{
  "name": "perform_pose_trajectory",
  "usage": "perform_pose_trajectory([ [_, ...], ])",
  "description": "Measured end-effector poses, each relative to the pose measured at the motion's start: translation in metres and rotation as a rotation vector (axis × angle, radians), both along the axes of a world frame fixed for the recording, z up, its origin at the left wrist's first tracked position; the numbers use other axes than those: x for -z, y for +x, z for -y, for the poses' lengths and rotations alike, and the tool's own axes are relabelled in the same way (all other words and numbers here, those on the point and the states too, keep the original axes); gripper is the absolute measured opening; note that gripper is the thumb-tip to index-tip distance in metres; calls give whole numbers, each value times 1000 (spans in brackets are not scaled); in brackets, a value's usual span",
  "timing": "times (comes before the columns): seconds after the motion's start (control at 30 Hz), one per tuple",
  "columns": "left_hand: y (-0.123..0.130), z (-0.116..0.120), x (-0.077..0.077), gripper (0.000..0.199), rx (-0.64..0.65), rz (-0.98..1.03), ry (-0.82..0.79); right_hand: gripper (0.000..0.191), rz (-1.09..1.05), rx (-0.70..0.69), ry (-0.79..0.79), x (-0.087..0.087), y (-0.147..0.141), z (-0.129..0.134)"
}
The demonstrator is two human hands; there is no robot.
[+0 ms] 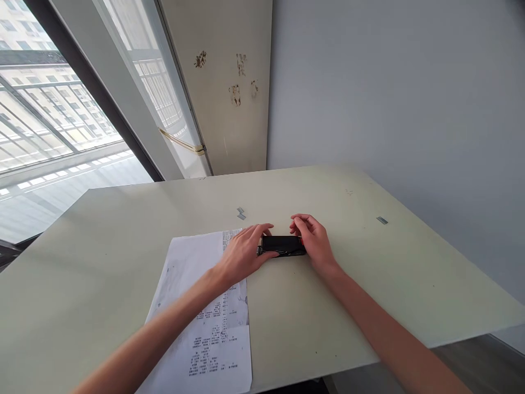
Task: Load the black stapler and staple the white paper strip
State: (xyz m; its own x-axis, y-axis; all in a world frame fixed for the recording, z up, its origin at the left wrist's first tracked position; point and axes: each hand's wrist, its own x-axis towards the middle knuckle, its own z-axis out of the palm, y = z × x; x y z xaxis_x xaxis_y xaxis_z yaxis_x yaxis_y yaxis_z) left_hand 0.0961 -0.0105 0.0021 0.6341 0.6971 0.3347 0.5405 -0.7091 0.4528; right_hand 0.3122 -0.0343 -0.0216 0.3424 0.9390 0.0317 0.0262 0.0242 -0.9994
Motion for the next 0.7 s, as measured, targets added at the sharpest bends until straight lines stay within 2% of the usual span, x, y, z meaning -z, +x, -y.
perform_pose_trajectory([
  [0.13,-18,-1,2,37,-30,5,-12,38,61,-1,-3,1,0,2],
  [0.27,-24,-1,4,24,-19,-1,-3,36,106,7,-9,1,4,2],
  [0.57,-22,3,19,21,-27,50,72,38,210,-22,-43,4,4,2],
  [0.7,-24,5,21,21,-11,23,92,37,252,-40,-64,5,7,1],
])
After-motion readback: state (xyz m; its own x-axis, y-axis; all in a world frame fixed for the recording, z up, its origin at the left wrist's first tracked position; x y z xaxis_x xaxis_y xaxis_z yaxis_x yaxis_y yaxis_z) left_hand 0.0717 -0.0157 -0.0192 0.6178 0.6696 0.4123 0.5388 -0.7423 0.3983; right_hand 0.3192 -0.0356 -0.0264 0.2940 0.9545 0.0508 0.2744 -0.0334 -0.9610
